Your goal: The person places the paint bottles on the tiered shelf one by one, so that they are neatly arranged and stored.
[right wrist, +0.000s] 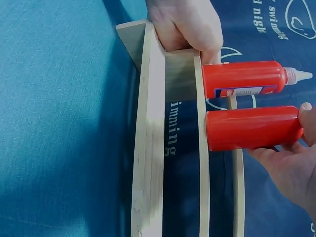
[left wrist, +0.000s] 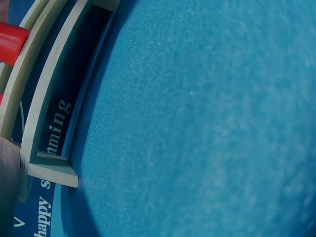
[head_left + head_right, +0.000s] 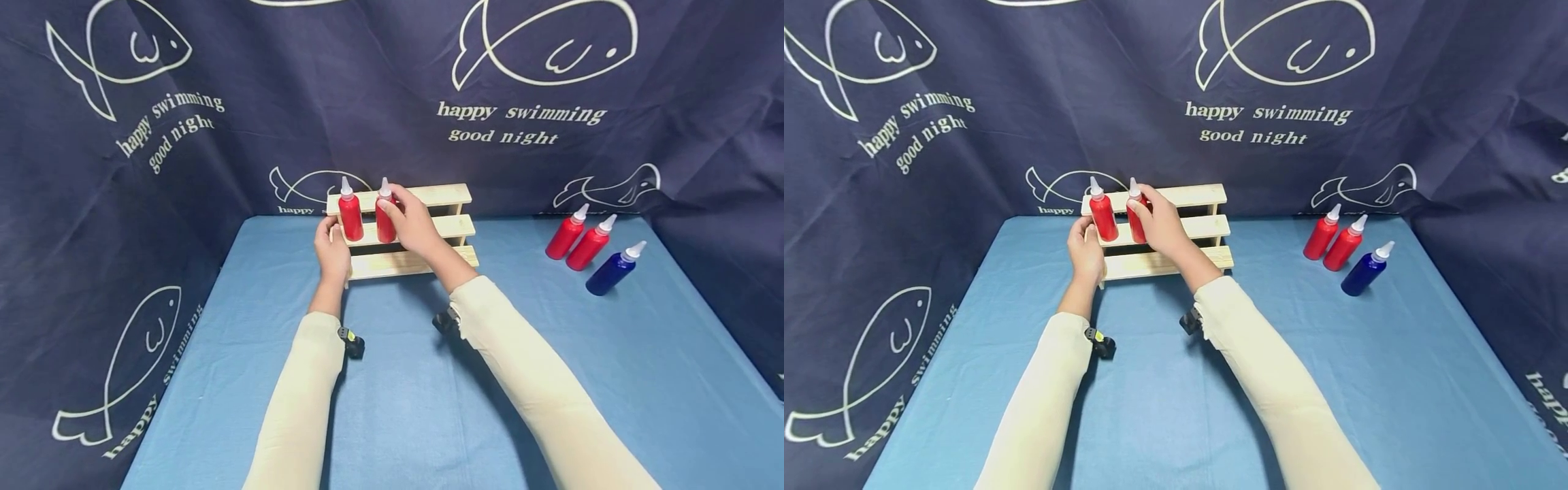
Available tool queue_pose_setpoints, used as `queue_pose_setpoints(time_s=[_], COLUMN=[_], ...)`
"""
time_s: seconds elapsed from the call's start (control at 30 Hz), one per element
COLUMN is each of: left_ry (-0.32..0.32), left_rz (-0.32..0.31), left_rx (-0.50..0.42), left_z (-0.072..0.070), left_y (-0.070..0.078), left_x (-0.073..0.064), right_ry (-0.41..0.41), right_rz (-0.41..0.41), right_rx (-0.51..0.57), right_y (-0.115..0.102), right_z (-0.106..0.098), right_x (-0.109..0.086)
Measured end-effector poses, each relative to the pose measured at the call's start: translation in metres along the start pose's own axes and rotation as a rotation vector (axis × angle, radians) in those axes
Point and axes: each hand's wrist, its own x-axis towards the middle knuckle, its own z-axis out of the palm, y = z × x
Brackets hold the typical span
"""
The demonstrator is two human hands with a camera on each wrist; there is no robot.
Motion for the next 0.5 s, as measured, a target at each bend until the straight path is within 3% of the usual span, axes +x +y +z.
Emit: queue_pose_setpoints(time_s=[0.23, 0.5], left_ry=[0.0, -0.003], left_rz=[0.014, -0.001], left_rx=[-0.007, -0.012], left_z=[0.0004, 0.0008], left_y=[0.0013, -0.0004], left_x=[0.0015, 0.0001], right_ry=[0.007, 0.033], right_rz=[0.009, 0.031], right_rx=[-0.006, 0.07], right_y=[-0.0014, 0.0049], right_z=[0.0024, 0.0083], right_x=[0.0055, 0.0083])
